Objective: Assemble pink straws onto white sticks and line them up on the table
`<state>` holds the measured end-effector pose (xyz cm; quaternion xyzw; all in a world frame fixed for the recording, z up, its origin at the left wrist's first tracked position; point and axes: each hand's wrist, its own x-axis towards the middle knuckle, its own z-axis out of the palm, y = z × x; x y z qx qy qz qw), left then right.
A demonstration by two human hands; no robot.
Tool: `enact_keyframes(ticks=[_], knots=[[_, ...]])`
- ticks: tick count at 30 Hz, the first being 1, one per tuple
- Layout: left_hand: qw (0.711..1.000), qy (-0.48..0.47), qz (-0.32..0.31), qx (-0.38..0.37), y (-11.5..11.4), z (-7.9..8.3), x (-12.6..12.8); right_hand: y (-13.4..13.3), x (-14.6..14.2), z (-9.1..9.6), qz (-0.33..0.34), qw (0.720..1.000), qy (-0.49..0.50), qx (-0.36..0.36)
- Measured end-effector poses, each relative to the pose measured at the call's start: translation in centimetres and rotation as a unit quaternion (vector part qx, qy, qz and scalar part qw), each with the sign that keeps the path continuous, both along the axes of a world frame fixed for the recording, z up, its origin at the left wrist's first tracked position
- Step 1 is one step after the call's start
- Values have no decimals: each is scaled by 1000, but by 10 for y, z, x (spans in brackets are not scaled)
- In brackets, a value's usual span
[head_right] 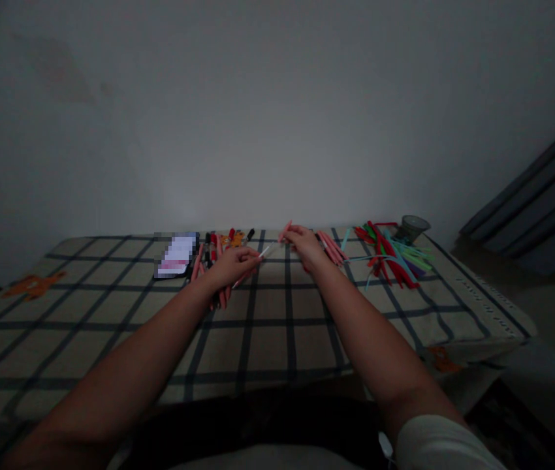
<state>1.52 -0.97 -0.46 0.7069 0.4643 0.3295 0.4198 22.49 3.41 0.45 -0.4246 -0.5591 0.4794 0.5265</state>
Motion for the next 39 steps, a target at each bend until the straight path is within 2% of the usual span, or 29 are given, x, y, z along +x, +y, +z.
enact_keyframes(ticks=[5, 11, 23, 31, 34, 39], knots=[[1000, 2, 0, -2, 1, -1, 0, 0, -1, -3, 62, 991, 101, -59], [1000, 14, 3, 11, 1, 0, 0, 7, 0, -9, 91, 982, 141, -82], [1000, 21, 13, 5, 0, 1, 0, 5, -1, -7, 91, 983, 137, -87], [998, 17, 16, 59, 0, 3, 1, -7, -16, -8, 185, 973, 95, -101], [998, 5, 12, 66, 0, 2, 1, -10, -18, -10, 177, 976, 84, -99], [998, -22, 40, 43, -1, 4, 2, -10, -14, -11, 168, 982, 45, -70]])
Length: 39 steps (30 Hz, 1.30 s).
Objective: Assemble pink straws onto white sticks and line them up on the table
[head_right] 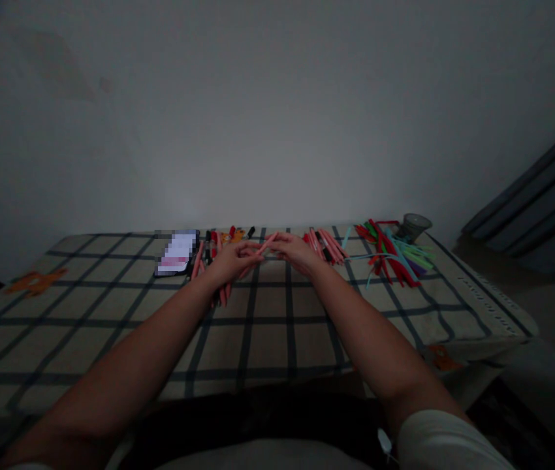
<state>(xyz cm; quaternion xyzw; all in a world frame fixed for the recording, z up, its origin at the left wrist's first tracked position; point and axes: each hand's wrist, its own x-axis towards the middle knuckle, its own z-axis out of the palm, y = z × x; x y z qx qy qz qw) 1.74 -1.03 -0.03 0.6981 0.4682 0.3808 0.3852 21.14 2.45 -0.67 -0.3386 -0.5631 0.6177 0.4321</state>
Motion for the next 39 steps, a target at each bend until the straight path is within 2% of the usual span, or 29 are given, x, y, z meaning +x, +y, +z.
enact_keyframes(ticks=[10, 20, 27, 31, 34, 39], knots=[[999, -17, -27, -33, 3, 0, -1, 11, 2, -10, -5, 999, -19, 49], [998, 23, -48, -17, 0, 2, -1, 4, 4, -1, 24, 993, -66, 92], [998, -21, -47, -24, -1, -2, 3, -1, -2, -1, -21, 985, -117, 122], [998, -32, -43, -21, -2, 3, 2, 1, -2, -1, 2, 990, -70, 120], [999, -26, -29, -24, -3, 4, 0, 5, 2, -3, -6, 992, -34, 118], [999, -13, -30, -26, -2, 0, 1, 7, 4, -6, -36, 992, -61, 105]])
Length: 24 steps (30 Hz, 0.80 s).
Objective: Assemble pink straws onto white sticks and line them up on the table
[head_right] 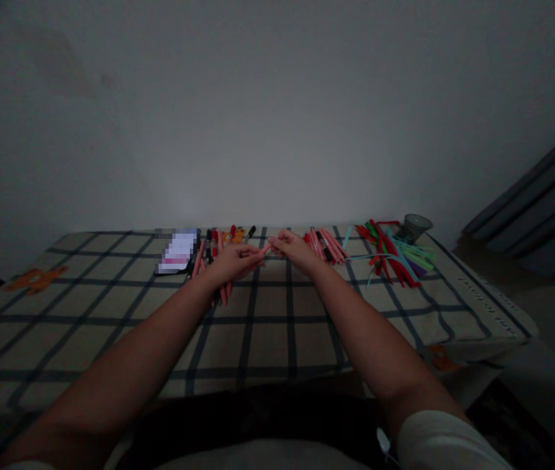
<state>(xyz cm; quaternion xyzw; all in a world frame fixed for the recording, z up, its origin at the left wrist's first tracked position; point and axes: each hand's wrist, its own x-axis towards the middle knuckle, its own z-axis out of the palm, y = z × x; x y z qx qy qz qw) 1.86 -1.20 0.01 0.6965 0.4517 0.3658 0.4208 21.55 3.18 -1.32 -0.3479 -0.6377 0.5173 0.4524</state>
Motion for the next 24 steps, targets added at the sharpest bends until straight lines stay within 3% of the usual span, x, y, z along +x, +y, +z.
enact_keyframes(ticks=[6, 11, 16, 24], knots=[[1000, -26, -1, 17, 1, 1, 0, -1, -1, 3, 23, 996, 82, -20], [1000, 1, -9, 3, -1, 2, 0, 3, 0, -2, 2, 998, 62, -14], [1000, -5, -3, 5, -3, 6, 0, 0, -1, 0, 31, 994, 97, -29], [1000, 7, -18, -2, -3, 7, 0, -4, -3, 4, 20, 994, 102, -46]])
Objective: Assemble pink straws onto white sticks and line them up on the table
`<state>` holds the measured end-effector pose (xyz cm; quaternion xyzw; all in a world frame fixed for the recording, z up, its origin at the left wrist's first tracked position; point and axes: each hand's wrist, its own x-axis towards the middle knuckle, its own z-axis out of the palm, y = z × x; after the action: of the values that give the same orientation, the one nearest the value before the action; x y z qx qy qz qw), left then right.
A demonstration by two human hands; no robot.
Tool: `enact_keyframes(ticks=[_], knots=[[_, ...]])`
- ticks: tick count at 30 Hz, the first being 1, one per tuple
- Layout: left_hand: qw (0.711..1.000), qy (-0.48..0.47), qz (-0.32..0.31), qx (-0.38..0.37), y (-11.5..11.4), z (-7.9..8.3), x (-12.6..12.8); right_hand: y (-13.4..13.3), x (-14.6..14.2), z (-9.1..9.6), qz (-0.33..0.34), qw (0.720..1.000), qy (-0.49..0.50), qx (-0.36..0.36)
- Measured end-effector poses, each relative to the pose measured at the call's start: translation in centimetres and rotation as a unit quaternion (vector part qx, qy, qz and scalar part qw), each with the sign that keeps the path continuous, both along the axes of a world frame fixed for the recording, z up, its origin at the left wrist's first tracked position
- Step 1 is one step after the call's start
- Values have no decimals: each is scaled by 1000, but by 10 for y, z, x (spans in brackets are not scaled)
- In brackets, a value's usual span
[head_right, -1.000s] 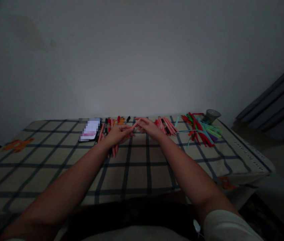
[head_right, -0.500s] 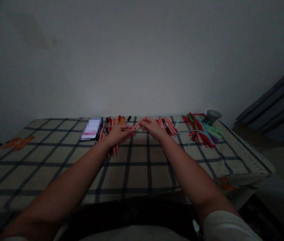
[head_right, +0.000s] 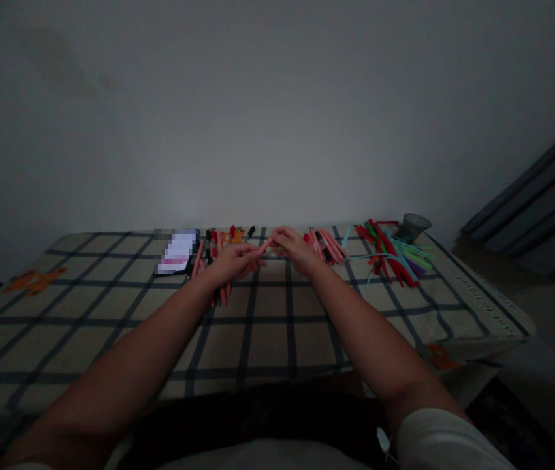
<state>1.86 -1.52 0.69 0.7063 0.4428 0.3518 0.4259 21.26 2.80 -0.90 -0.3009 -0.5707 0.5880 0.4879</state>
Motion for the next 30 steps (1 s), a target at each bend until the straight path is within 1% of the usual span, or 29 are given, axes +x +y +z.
enact_keyframes(ticks=[3, 8, 11, 13, 18, 21, 25, 27, 30], knots=[[1000, -21, -7, 3, 0, 0, 0, 0, 0, 1, 11, 1000, 3, 3], [1000, 11, -18, -21, -1, 1, 1, 1, -2, -1, -21, 1000, -16, 10], [999, -11, -30, -13, 1, 1, -1, -1, -3, 1, 7, 1000, 9, -7], [999, -26, -31, -11, 1, 1, -2, -2, -3, 3, 21, 1000, 6, -4], [998, -11, -50, -23, 3, -2, -2, 0, -2, 0, -23, 999, -39, 14], [999, -18, -43, -26, 5, -6, -2, 2, -3, -4, -14, 999, -45, 12], [998, -40, -12, -43, 6, -9, -2, 1, -5, -2, -14, 1000, -12, 5], [998, -38, -16, -53, 6, -8, -2, 0, -4, 0, -15, 1000, 6, -1], [997, -39, -38, -55, 4, -4, -3, -1, -2, 2, -5, 1000, 13, -4]])
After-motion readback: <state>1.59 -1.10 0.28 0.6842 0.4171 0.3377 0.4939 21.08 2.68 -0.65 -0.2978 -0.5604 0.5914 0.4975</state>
